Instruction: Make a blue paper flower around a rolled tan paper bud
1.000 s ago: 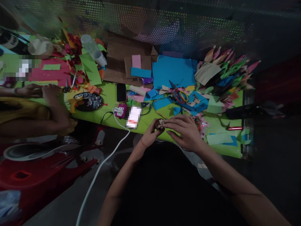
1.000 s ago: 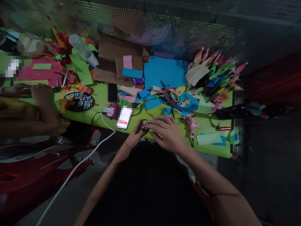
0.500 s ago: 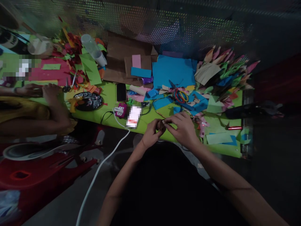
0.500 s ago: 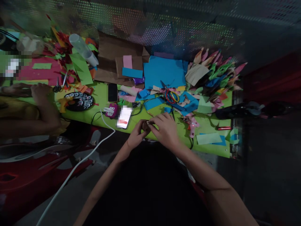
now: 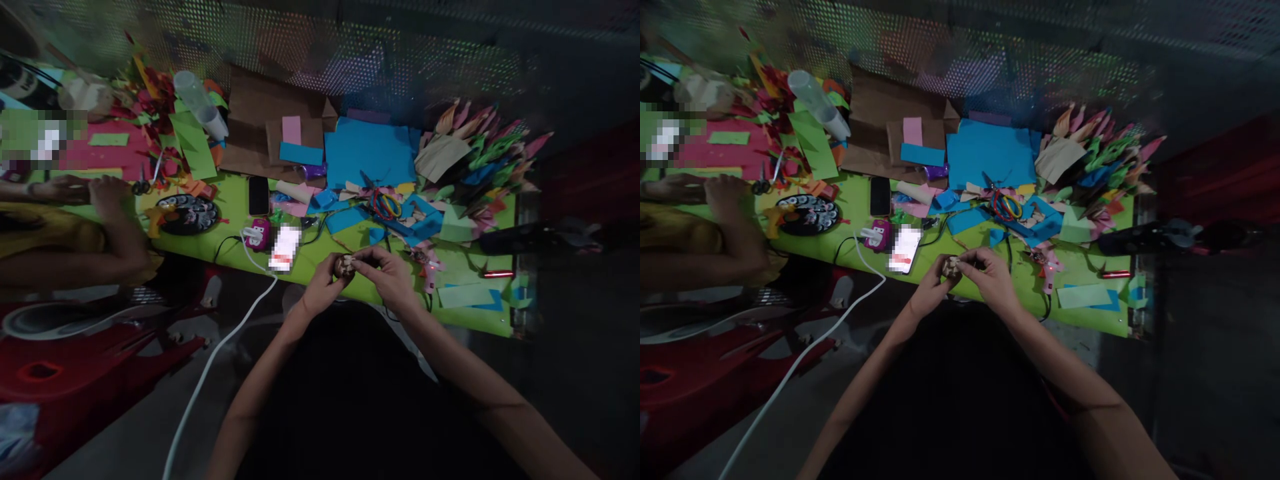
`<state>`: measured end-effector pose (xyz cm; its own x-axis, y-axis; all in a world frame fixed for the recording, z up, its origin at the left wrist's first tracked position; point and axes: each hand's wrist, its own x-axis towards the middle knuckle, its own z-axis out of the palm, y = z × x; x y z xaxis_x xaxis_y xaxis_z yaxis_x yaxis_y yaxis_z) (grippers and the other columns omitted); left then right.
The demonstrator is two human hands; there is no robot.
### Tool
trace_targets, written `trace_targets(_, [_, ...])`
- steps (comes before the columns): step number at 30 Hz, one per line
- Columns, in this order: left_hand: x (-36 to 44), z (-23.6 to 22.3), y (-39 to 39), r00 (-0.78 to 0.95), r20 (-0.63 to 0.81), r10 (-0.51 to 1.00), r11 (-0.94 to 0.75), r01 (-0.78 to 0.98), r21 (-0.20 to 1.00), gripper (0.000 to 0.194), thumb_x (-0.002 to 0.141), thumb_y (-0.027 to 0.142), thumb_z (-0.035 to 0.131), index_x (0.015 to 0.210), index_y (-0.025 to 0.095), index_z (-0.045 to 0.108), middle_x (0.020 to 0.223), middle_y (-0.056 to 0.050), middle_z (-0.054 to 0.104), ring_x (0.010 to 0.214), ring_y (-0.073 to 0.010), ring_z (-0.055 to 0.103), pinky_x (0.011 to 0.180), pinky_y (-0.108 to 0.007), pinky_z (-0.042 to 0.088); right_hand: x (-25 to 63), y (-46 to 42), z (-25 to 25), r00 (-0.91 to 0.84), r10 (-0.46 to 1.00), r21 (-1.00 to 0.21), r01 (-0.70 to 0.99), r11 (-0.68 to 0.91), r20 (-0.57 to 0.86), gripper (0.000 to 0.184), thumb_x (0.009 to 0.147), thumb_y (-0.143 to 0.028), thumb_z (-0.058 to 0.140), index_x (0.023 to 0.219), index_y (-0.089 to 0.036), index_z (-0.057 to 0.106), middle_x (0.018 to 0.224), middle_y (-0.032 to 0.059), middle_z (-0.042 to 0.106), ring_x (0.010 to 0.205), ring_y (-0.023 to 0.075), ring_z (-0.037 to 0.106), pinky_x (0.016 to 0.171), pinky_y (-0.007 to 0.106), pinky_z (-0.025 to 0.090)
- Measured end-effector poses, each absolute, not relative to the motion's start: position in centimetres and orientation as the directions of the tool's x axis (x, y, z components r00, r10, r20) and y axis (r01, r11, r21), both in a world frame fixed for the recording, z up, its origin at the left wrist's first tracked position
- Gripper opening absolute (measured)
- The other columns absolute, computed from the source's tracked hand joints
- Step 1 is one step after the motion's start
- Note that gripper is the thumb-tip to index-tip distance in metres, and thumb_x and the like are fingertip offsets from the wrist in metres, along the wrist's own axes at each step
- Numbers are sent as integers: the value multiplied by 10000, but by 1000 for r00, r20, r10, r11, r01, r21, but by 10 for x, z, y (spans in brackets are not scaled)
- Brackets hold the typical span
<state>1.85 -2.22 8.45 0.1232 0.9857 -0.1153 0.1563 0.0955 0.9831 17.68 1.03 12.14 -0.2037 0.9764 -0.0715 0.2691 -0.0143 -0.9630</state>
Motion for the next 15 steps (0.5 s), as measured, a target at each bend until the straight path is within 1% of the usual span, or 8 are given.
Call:
trace_targets(3, [19, 85, -22, 131, -108, 985, 86, 164, 983, 188, 849, 277, 605, 999, 169, 569, 945, -41, 627, 874, -173, 570, 818, -290, 465, 176, 10, 122, -178, 983, -920, 379, 98, 32, 148, 838, -374, 708, 805, -230, 706, 778, 18, 672, 758, 188, 594, 674, 319, 449])
trace_targets(6, [19, 84, -22, 124, -105, 987, 80, 186, 979, 223, 849, 287, 613, 1038, 172, 580, 985, -53, 648, 910, -189, 580, 848, -311, 465, 175, 8, 124, -163, 970, -827, 508, 240, 182, 105, 868, -325, 687, 816, -234, 697, 795, 26, 651, 772, 194, 578, 664, 319, 440])
trace_targets(9, [20, 83, -23, 109, -99, 989, 74, 207, 976, 230, 851, 282, 616, 1054, 178, 586, 1005, -55, 659, 930, -194, 584, 872, -322, 462, 176, 5, 124, -208, 921, -642, 666, 380, 329, 112, 900, -312, 662, 823, -252, 716, 828, 39, 657, 827, 216, 575, 734, 355, 422])
trace_targets(12, [21, 83, -23, 86, -104, 991, 82, 229, 970, 215, 858, 283, 616, 1049, 187, 589, 1016, -54, 658, 950, -197, 582, 889, -326, 453, 178, 2, 125, -283, 868, -448, 766, 460, 408, 105, 917, -308, 653, 880, -284, 748, 858, 40, 673, 853, 224, 569, 784, 380, 381])
trace_targets(14, [22, 83, -23, 74, -117, 990, 97, 234, 967, 211, 868, 286, 607, 1055, 191, 584, 1019, -55, 655, 958, -201, 580, 893, -329, 449, 179, 0, 126, -320, 849, -377, 790, 484, 420, 118, 930, -313, 638, 934, -292, 754, 882, 42, 681, 854, 222, 562, 786, 383, 363])
trace_targets(15, [22, 83, -23, 70, -121, 990, 102, 232, 967, 213, 873, 287, 602, 1062, 191, 580, 1025, -57, 653, 964, -204, 579, 895, -333, 448, 179, 0, 127, -331, 850, -362, 796, 485, 410, 133, 937, -320, 626, 960, -290, 753, 899, 46, 683, 860, 224, 559, 784, 384, 358])
